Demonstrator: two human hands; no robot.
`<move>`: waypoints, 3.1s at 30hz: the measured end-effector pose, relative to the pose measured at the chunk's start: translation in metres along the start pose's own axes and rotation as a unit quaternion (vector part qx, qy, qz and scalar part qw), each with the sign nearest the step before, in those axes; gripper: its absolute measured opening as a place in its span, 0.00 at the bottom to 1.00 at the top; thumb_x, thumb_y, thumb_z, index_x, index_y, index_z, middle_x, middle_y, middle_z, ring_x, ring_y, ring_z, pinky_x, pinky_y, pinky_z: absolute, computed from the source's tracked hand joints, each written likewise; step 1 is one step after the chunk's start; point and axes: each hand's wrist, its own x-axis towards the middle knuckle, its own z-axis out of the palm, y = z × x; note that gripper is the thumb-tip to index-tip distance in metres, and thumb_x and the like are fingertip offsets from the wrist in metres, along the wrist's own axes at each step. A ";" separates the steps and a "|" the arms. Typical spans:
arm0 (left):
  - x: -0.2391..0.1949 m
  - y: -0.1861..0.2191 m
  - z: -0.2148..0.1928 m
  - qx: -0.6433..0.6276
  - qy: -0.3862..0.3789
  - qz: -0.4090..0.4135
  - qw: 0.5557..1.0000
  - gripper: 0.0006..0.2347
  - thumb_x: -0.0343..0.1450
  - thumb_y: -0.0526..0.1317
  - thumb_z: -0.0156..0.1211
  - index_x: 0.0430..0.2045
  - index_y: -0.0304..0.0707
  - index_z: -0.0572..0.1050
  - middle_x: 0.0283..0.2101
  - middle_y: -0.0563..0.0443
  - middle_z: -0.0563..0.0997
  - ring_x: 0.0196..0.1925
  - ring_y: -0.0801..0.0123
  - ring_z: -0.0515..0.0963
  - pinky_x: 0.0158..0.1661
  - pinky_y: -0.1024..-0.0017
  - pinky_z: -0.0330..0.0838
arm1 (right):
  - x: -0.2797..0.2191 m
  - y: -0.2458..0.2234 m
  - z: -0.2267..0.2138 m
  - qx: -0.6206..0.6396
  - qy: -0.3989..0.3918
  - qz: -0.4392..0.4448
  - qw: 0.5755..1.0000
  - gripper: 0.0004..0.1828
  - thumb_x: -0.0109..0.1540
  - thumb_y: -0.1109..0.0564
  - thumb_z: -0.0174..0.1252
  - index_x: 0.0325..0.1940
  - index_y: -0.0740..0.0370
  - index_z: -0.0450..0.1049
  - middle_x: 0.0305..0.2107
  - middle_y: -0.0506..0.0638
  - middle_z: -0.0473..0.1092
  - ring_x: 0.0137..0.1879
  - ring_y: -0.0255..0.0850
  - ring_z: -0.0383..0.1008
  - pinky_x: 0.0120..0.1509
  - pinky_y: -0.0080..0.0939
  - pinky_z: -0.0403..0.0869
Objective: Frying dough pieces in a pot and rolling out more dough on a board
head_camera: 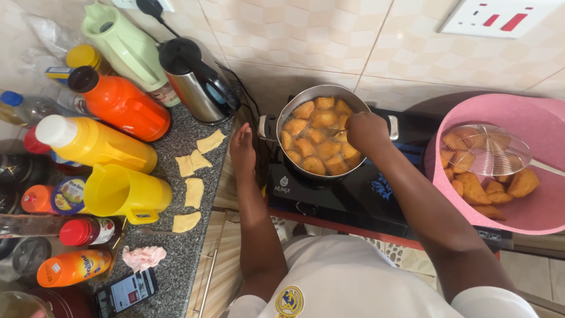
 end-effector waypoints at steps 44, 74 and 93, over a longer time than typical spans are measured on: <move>-0.006 0.007 0.001 0.049 -0.042 -0.033 0.997 0.22 0.78 0.55 0.57 0.63 0.47 0.74 0.65 0.35 0.73 0.70 0.38 0.67 0.62 0.37 0.65 | -0.021 -0.010 -0.066 0.005 0.098 -0.037 0.994 0.13 0.63 0.51 0.56 0.42 0.54 0.85 0.31 0.59 0.76 0.44 0.60 0.80 0.48 0.58 0.82; -0.008 0.012 0.001 0.066 -0.034 -0.039 0.996 0.21 0.77 0.55 0.57 0.62 0.49 0.75 0.65 0.36 0.74 0.70 0.41 0.68 0.62 0.38 0.67 | 0.003 0.000 0.013 -0.151 0.226 -0.052 0.961 0.15 0.67 0.47 0.53 0.30 0.44 0.82 0.21 0.44 0.74 0.32 0.44 0.79 0.35 0.44 0.77; -0.017 0.030 0.007 0.066 -0.059 -0.026 0.996 0.20 0.79 0.54 0.54 0.63 0.47 0.73 0.66 0.32 0.71 0.71 0.31 0.63 0.62 0.27 0.62 | 0.021 0.025 0.006 -0.090 0.155 0.020 0.984 0.14 0.67 0.47 0.56 0.35 0.52 0.84 0.25 0.51 0.76 0.37 0.50 0.80 0.38 0.48 0.79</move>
